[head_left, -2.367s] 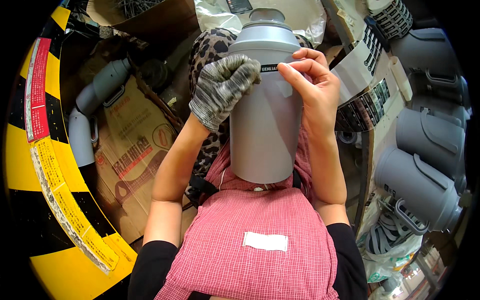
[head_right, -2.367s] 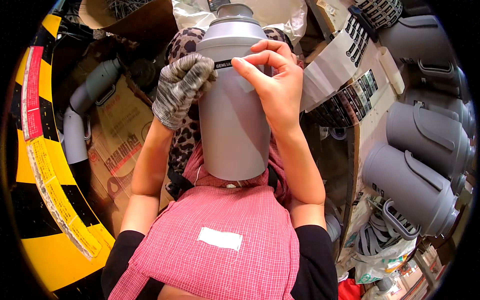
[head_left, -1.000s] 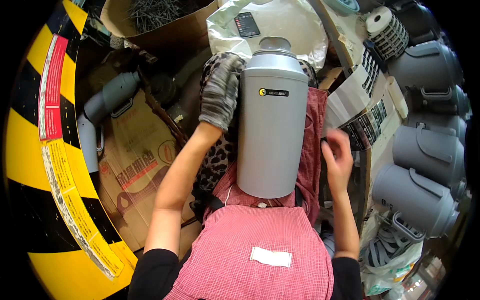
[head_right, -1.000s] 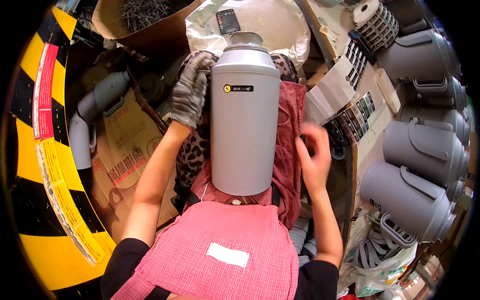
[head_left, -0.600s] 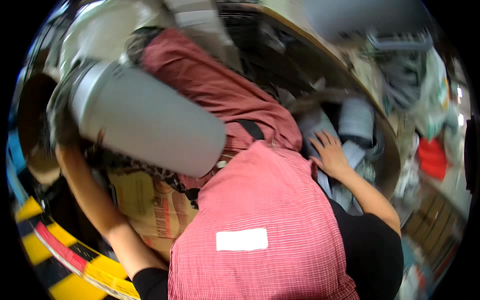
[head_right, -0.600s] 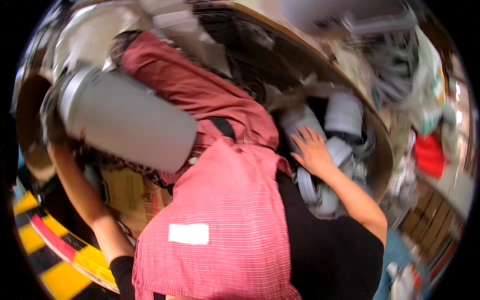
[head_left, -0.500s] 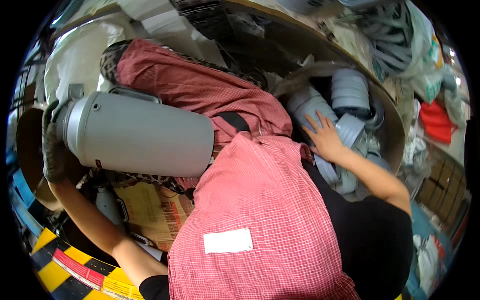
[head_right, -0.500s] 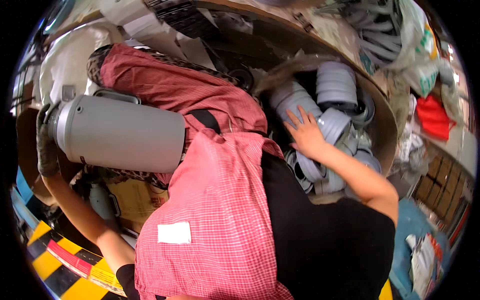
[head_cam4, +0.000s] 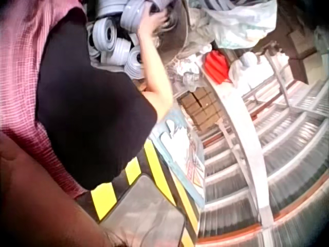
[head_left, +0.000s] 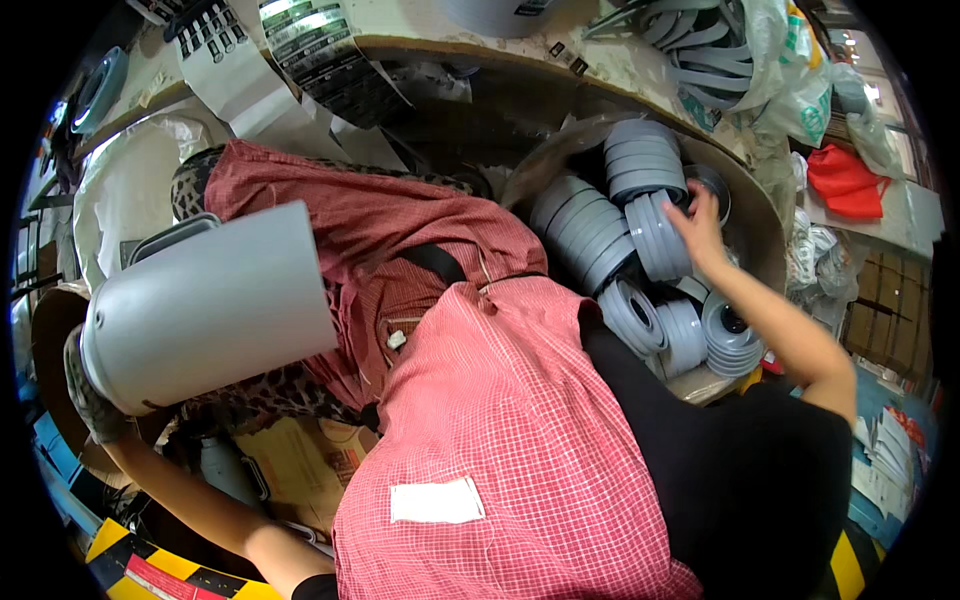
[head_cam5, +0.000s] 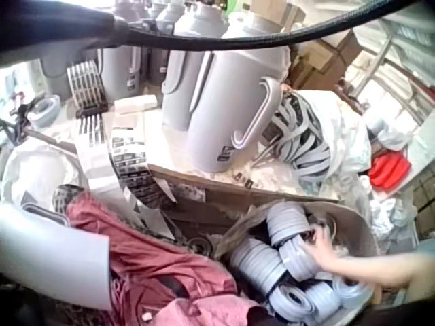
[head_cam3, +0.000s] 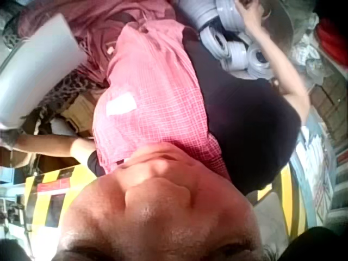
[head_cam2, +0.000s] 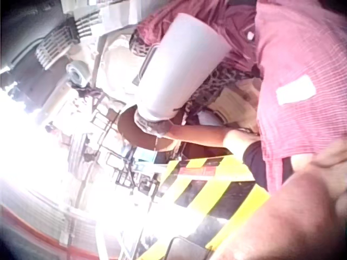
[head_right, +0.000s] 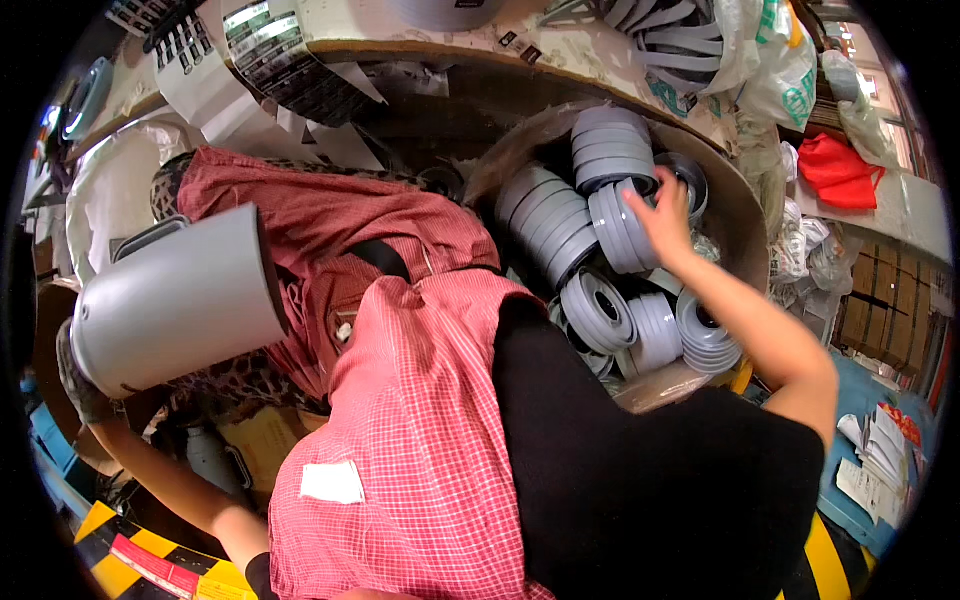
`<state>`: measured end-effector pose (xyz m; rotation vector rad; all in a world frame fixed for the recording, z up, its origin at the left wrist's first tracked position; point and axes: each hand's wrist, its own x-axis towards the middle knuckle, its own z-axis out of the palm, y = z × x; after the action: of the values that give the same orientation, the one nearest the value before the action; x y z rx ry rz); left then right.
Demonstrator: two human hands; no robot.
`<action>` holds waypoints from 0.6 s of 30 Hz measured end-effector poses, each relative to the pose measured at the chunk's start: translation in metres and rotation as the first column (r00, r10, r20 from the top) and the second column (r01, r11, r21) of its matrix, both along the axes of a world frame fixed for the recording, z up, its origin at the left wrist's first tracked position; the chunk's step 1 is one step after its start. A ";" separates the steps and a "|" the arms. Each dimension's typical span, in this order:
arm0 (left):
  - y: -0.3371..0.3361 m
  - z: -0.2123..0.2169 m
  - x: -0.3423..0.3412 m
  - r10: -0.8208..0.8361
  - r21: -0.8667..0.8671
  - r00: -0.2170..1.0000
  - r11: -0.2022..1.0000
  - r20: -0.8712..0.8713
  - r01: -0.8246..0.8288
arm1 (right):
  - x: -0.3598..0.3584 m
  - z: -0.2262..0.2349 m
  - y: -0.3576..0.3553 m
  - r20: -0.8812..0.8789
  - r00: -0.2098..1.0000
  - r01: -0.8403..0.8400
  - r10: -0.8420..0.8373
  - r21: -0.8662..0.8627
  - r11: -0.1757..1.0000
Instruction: The person attaches handles to gray thermos flask bodies and applies black labels to the side of each assembled flask by hand.
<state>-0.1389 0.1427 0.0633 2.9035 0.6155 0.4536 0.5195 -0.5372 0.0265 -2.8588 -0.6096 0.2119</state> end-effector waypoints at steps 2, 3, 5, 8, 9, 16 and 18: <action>-0.017 -0.015 -0.001 0.083 -0.169 0.968 0.985 0.237 -0.043 | -0.027 -0.039 -0.025 0.061 0.998 0.001 0.003 -0.059 0.998; -0.029 -0.030 0.002 0.180 -0.239 0.920 0.966 0.348 -0.099 | -0.029 -0.047 -0.035 0.078 0.996 -0.034 0.036 -0.025 0.999; -0.049 -0.069 0.018 0.388 -0.387 0.798 0.897 0.461 -0.213 | -0.032 -0.055 -0.049 0.077 0.997 -0.040 0.031 0.120 0.992; -0.070 -0.122 0.060 0.533 -0.558 0.712 0.795 0.456 -0.238 | -0.023 -0.021 -0.049 0.066 0.995 -0.076 0.075 0.009 0.997; -0.080 -0.137 0.076 0.555 -0.603 0.701 0.766 0.449 -0.220 | -0.021 -0.006 -0.040 0.070 0.997 -0.028 0.029 -0.011 1.000; -0.160 -0.199 0.177 0.739 -0.906 0.562 0.421 0.372 0.047 | -0.052 0.105 0.101 0.448 0.879 -0.381 0.161 0.461 0.801; -0.176 -0.207 0.198 0.799 -0.948 0.515 0.303 0.311 0.102 | -0.078 0.115 0.151 0.675 0.680 -0.684 0.286 0.446 0.577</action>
<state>0.0589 -0.0328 -0.1441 1.1803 1.0066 0.9681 0.4412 -0.3861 0.1412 -1.9107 -1.3113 -0.6517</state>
